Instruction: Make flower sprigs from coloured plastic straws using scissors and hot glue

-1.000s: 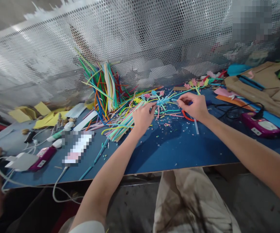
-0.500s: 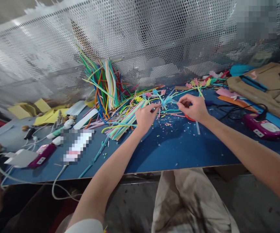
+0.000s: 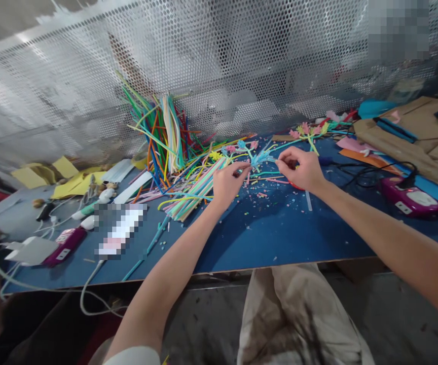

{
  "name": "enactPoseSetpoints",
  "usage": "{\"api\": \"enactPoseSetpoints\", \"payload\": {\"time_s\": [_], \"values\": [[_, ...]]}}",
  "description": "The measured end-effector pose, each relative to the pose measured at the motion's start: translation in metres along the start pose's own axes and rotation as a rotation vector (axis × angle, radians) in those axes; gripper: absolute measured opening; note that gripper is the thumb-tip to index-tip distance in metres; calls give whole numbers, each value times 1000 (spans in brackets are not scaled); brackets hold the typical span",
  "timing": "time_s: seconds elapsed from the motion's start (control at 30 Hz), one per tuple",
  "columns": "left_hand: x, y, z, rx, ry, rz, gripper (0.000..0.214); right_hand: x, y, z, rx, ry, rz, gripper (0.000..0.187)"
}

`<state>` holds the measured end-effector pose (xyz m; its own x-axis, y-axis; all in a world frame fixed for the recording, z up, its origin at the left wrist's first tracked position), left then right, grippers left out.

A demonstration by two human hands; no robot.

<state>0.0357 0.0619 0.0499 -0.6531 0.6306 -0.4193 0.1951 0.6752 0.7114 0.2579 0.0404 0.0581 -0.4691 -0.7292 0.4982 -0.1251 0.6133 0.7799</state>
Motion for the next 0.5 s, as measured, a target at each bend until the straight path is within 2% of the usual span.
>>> {"api": "enactPoseSetpoints", "payload": {"time_s": [0.2,0.4,0.5], "values": [[5,4,4,61,-70,-38,20,1,0,-8,-41,10,-8,10],[-7,5,2,100,8,117,23,1,1,-13,-83,29,-2,10],[-15,4,0,84,33,140,25,-1,1,-12,-74,45,1,11]]}}
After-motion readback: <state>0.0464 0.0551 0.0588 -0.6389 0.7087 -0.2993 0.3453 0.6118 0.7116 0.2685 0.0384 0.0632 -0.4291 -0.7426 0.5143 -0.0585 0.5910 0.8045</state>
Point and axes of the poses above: each hand's wrist, its own y-axis towards the middle knuckle, its own z-axis out of the palm, x = y × z, the point moved 7 cm from there along y, towards the middle knuckle, and after that the axes turned 3 degrees about y, right-handed, at the moved point
